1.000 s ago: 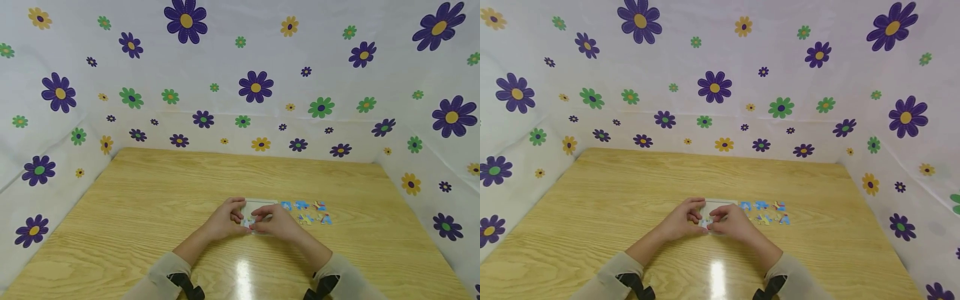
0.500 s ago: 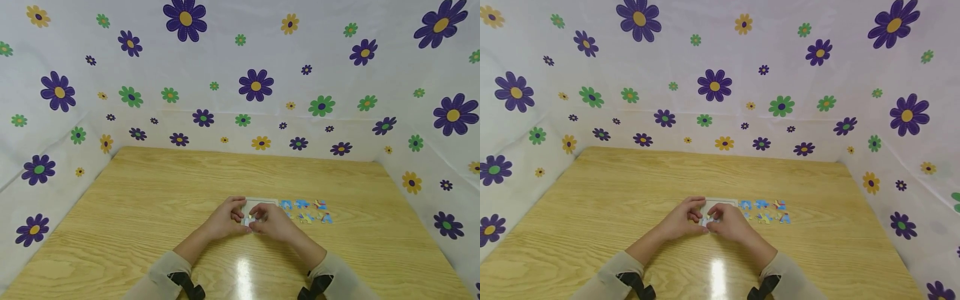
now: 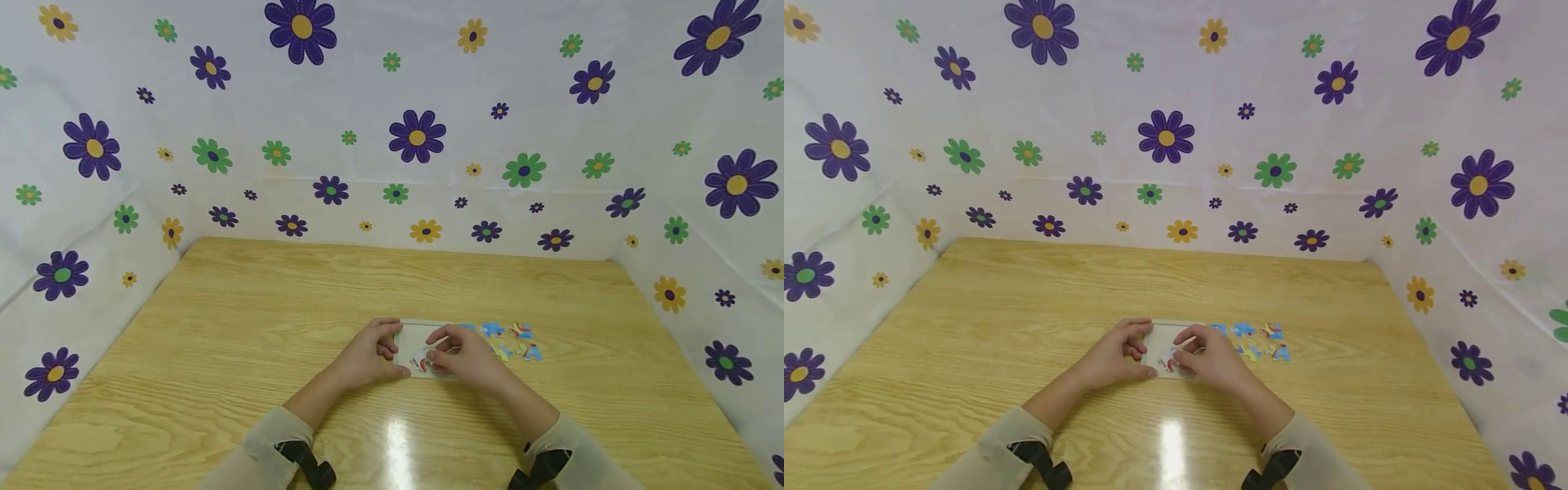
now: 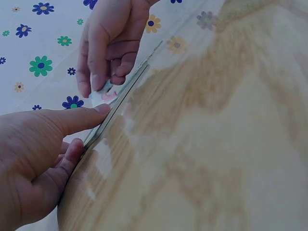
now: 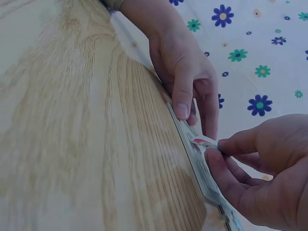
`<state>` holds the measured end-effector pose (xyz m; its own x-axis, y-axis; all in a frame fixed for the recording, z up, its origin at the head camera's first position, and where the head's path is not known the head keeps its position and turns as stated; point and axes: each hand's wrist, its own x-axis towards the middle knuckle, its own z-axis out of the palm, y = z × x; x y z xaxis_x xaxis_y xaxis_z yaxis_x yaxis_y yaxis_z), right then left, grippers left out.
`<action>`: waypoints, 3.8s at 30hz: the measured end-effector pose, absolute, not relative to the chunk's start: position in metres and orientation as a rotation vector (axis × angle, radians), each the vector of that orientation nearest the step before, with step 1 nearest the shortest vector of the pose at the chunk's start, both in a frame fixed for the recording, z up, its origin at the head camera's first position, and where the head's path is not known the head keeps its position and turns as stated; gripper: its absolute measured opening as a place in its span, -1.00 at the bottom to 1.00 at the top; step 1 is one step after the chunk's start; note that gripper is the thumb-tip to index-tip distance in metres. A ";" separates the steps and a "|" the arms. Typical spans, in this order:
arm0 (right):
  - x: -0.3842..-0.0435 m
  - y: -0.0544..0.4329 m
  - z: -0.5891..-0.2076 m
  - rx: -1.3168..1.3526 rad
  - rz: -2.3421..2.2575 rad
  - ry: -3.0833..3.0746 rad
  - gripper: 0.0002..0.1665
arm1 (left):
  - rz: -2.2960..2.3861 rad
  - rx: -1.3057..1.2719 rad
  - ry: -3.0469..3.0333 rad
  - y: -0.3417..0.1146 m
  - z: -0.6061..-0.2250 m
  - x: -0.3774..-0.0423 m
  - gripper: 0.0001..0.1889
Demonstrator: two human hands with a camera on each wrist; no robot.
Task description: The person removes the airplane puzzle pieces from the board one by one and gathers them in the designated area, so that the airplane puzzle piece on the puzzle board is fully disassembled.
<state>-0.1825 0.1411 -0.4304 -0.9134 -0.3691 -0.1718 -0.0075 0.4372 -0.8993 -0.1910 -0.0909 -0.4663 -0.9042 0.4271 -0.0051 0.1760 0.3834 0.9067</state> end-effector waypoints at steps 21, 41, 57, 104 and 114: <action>-0.167 0.204 -0.431 -0.139 -1.602 2.251 -0.70 | 1.530 0.518 2.410 -0.091 -0.465 -0.191 -0.12; -0.162 0.192 -0.433 -0.089 -1.392 2.529 -0.80 | 1.525 0.503 2.415 -0.093 -0.461 -0.191 -0.11; -0.173 0.153 -0.433 -0.310 -1.425 2.387 -0.61 | 1.540 0.477 2.387 -0.095 -0.472 -0.186 -0.11; -0.180 0.152 -0.433 -0.376 -1.518 2.149 -0.77 | 1.529 0.521 2.398 -0.093 -0.470 -0.192 -0.11; -0.179 0.173 -0.432 -0.395 -1.504 2.187 -0.73 | 1.511 0.527 2.405 -0.091 -0.466 -0.191 -0.12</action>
<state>-0.1792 0.1730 -0.4321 -0.8555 -0.4758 -0.2042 0.0205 0.3630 -0.9316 -0.1905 -0.0910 -0.4661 -0.9027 0.4298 -0.0200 0.1685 0.3959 0.9027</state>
